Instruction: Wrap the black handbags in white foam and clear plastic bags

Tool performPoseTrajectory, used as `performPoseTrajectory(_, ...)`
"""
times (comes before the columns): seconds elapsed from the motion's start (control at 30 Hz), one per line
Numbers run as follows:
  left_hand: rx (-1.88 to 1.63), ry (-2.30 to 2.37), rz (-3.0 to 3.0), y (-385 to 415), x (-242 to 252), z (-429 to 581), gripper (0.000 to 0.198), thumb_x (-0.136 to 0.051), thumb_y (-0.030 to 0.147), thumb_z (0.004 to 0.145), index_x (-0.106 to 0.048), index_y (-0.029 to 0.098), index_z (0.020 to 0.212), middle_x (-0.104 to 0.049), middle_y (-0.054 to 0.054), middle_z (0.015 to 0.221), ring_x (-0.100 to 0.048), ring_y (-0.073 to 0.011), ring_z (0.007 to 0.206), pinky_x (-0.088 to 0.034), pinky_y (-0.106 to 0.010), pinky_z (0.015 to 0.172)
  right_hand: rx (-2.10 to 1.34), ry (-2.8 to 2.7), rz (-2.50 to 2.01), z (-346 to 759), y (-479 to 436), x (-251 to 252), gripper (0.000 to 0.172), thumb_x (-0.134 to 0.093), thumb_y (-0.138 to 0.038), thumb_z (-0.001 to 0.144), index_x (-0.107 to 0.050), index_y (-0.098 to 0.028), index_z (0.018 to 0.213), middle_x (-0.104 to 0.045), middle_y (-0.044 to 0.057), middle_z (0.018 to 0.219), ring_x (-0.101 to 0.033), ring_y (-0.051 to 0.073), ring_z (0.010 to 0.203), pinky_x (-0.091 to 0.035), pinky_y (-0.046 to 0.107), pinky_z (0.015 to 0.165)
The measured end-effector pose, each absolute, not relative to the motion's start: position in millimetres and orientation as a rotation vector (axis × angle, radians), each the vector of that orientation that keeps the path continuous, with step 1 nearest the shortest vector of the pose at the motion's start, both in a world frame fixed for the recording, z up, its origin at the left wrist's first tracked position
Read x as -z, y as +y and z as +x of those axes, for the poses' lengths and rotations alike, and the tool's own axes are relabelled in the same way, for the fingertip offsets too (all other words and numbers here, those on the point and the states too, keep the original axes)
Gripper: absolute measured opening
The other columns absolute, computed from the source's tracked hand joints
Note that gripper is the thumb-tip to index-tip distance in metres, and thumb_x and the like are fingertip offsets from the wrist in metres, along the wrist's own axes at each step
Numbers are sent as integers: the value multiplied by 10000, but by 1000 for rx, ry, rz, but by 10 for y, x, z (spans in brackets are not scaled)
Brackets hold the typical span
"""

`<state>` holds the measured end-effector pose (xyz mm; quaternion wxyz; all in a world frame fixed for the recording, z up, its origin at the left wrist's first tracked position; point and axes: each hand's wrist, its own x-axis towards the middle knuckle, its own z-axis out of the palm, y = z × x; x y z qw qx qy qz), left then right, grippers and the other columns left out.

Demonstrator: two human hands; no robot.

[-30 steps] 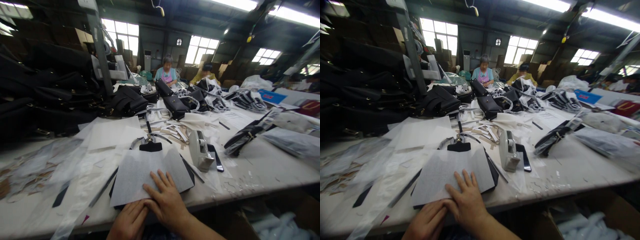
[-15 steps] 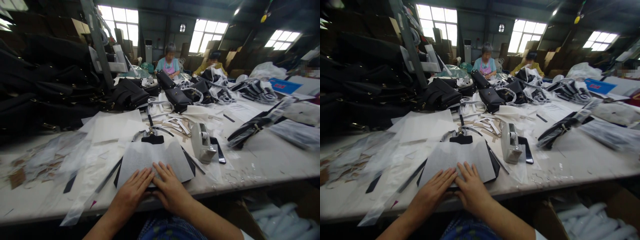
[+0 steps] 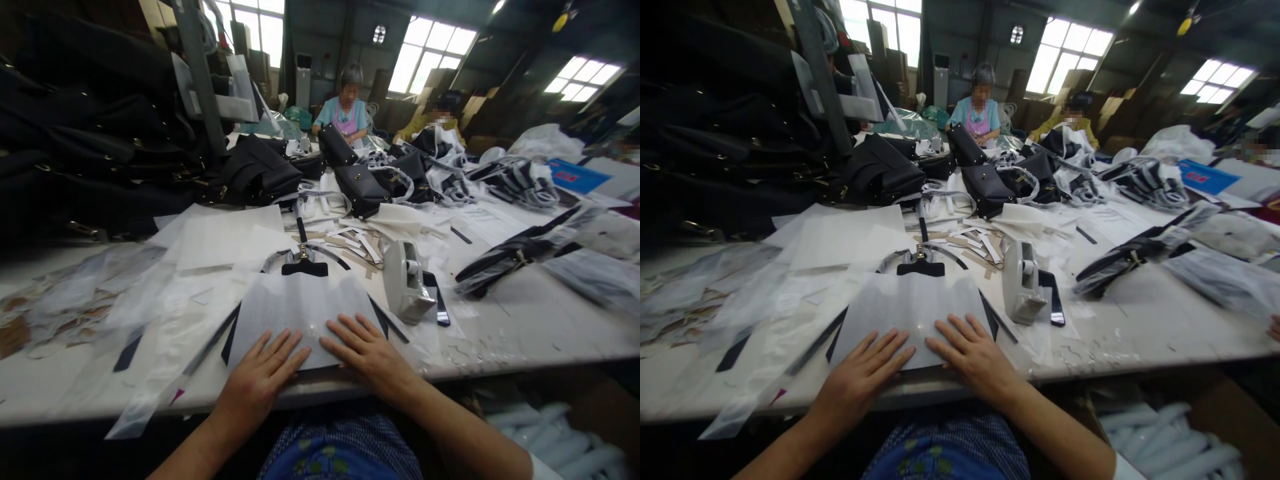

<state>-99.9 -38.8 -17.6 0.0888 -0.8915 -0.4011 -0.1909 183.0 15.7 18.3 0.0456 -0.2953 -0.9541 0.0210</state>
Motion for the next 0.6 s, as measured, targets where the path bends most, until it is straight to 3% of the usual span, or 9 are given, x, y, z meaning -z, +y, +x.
performPoseTrajectory(0.13, 515, -1153, -2640, -438, 225, -995, 563, -339, 53, 936, -388, 222, 1470, -470, -55, 1487, -405, -243, 1392, -401, -477, 1106, -85, -2906, -894, 1873, 96, -26, 626, -524, -133, 939, -330, -327, 1502, -316, 25, 1577, -273, 289, 1452, -291, 548, 1152)
performPoseTrajectory(0.27, 400, -1221, -2636, -450, 152, -939, 627, -400, 27, 873, -401, 231, 1465, -370, -54, 1549, -378, -272, 1407, -426, -481, 1081, -244, -2892, -931, 1839, 125, -144, 549, -549, -424, 956, -396, -321, 1474, -319, 36, 1574, -297, 311, 1440, -295, 558, 1144)
performPoseTrajectory(0.37, 343, -1242, -2656, -427, 55, -899, 542, -467, 124, 907, -447, 241, 1436, -373, -31, 1547, -413, -283, 1384, -450, -482, 1061, -481, -2881, -1022, 1759, 159, -345, 585, -493, -608, 928, -453, -329, 1441, -386, 27, 1539, -345, 331, 1415, -305, 574, 1129)
performPoseTrajectory(0.5, 381, -1300, -2750, -363, -105, -886, 428, -510, 363, 960, -511, 270, 1378, -518, -12, 1446, -529, -252, 1295, -511, -449, 1002, -764, -2774, -1202, 1637, 200, -596, 416, -432, -503, 994, -535, -367, 1374, -498, 2, 1464, -407, 309, 1382, -298, 557, 1127)
performPoseTrajectory(0.6, 327, -1394, -2849, -279, -250, -877, 395, -544, 331, 942, -551, 291, 1335, -586, -2, 1374, -596, -259, 1220, -547, -456, 954, -854, -2770, -1211, 1571, 265, -715, 363, -386, -404, 1024, -596, -362, 1318, -545, 3, 1423, -459, 307, 1345, -336, 533, 1100)
